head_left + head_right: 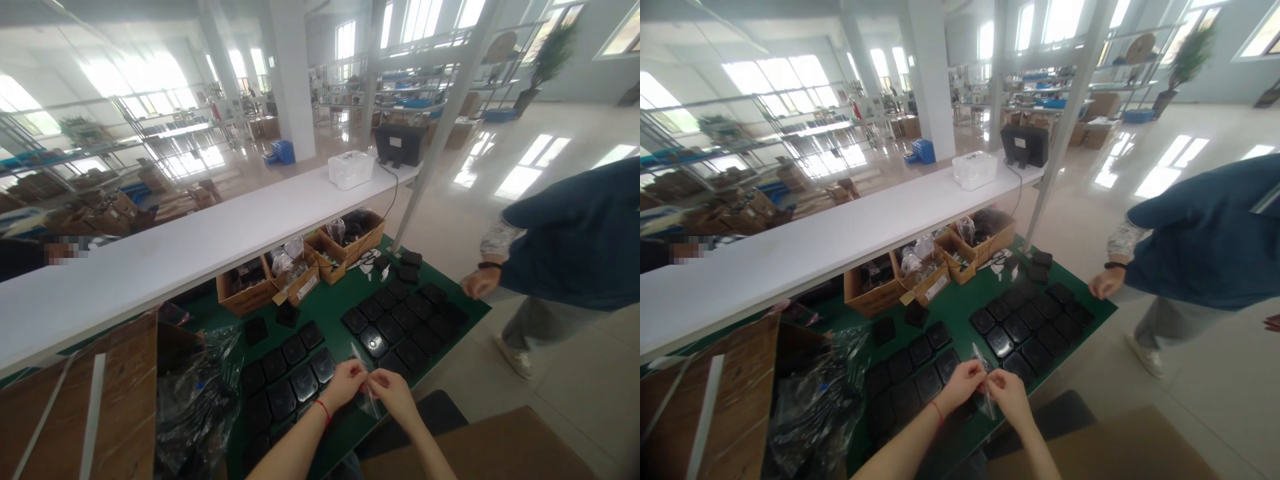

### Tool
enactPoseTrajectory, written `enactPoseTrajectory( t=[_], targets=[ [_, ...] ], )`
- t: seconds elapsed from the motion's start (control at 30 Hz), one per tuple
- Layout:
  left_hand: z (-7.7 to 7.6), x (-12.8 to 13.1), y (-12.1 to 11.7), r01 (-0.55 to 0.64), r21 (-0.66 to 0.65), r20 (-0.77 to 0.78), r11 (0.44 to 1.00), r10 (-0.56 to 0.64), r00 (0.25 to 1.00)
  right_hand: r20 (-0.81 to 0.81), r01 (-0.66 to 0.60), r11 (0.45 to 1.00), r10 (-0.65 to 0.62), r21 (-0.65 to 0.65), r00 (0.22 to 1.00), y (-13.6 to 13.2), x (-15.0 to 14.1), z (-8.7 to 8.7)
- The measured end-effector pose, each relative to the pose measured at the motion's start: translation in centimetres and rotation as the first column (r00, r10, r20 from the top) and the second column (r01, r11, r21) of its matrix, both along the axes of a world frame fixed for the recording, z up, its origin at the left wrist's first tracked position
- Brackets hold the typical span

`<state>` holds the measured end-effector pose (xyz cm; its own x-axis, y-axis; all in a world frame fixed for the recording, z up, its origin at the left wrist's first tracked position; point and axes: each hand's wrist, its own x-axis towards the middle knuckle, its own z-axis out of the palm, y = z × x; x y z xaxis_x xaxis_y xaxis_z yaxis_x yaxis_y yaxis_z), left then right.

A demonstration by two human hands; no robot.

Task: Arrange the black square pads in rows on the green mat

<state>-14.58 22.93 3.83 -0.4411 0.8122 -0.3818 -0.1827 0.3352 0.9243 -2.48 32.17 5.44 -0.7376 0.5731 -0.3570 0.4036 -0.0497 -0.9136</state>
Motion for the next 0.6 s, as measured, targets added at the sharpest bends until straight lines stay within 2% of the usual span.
enactPoseTrajectory(
  t=[0.13,0.33,0.43,0.53,0.6],
  targets=[
    [1.1,-0.2,-0.1,0.043,-0.003,-0.012,0.999,-0.043,0.999,0.004,0.032,0.999,-0.032,0.036,0.999,-0.2,0.0,-0.2],
    [2.3,-0.6,-0.3,0.079,-0.039,-0.005,0.996,-0.079,0.997,-0.013,0.027,0.999,-0.027,-0.027,1.000,-0.3,0.1,-0.1],
    [2.3,-0.4,-0.2,0.041,-0.101,-0.072,0.994,-0.048,0.996,-0.023,0.017,0.993,-0.015,0.120,1.000,-0.9,-0.1,0.3],
    [2.0,-0.2,0.0,-0.012,-0.187,-0.162,0.982,-0.019,0.987,-0.006,0.015,0.949,-0.014,0.315,1.000,-1.6,-0.3,0.5],
    [1.8,-0.2,0.0,-0.008,-0.223,-0.181,0.975,-0.033,0.983,0.019,-0.005,0.921,-0.003,0.388,1.000,-1.9,-0.3,0.6]
  ],
)
